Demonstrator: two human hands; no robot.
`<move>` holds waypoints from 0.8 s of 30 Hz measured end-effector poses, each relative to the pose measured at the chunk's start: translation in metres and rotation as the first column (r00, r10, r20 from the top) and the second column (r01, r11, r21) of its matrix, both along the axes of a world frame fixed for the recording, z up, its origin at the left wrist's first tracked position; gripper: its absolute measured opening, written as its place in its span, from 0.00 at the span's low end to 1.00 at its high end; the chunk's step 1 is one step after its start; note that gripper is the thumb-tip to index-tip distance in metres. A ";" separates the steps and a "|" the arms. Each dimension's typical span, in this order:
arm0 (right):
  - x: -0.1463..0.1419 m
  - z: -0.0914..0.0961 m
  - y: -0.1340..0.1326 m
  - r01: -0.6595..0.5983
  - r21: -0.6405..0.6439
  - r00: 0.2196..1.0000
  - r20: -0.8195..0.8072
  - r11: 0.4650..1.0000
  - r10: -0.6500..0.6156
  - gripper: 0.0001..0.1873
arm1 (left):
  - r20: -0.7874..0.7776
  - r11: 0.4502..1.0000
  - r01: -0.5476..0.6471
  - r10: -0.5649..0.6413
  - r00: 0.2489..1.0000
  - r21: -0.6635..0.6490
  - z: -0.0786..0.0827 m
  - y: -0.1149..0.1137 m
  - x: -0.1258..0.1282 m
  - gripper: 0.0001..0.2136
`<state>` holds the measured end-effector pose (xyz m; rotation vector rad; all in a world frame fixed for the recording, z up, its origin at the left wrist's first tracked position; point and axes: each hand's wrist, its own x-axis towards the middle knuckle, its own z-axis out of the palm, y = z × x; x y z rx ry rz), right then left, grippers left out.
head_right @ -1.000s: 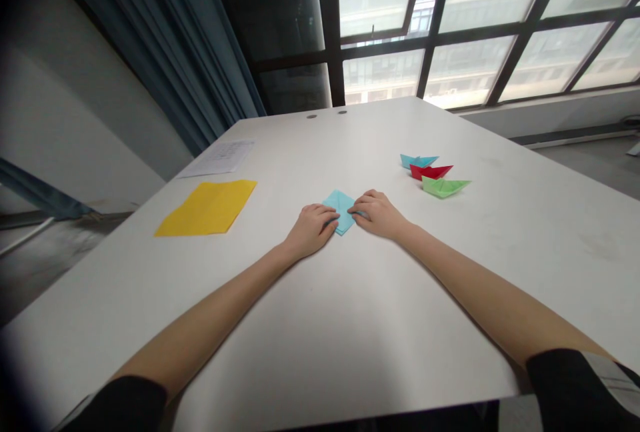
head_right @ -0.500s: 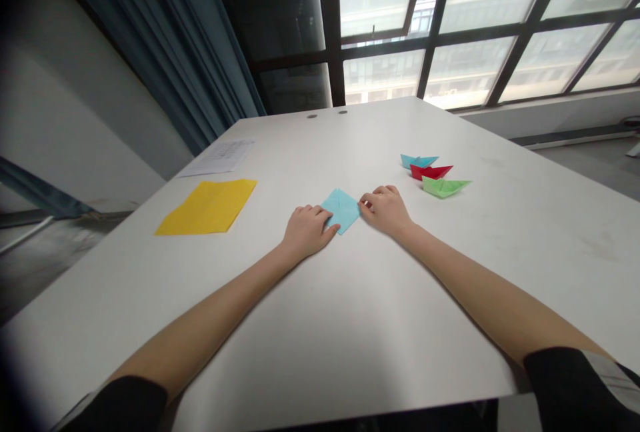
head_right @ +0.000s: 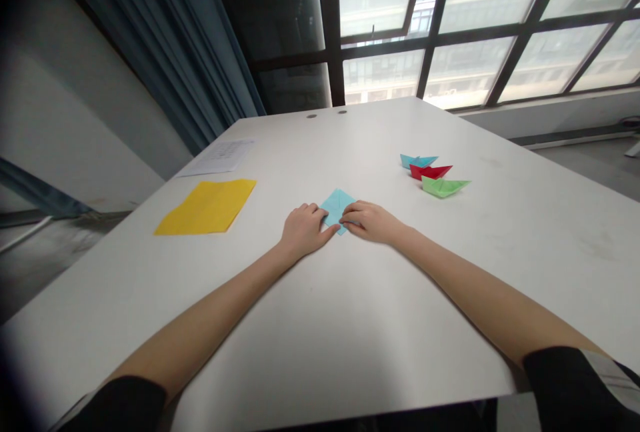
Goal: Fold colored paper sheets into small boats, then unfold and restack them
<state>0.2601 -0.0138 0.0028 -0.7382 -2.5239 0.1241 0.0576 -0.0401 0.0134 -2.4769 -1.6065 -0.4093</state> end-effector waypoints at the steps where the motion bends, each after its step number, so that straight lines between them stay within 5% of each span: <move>1: 0.000 0.001 -0.002 -0.007 -0.019 1.000 0.004 1.000 0.007 0.13 | 0.020 1.000 0.013 -0.013 1.000 -0.006 -0.001 0.003 -0.002 0.19; 13: -0.001 0.004 -0.004 0.005 -0.071 1.000 -0.001 0.997 -0.005 0.12 | 0.300 0.990 -0.062 0.097 0.949 -0.123 -0.015 0.028 -0.017 0.15; 24: 0.000 0.000 -0.001 0.022 -0.086 1.000 0.000 0.996 -0.022 0.11 | 0.472 0.995 0.065 -0.020 0.881 -0.078 -0.013 0.028 -0.018 0.10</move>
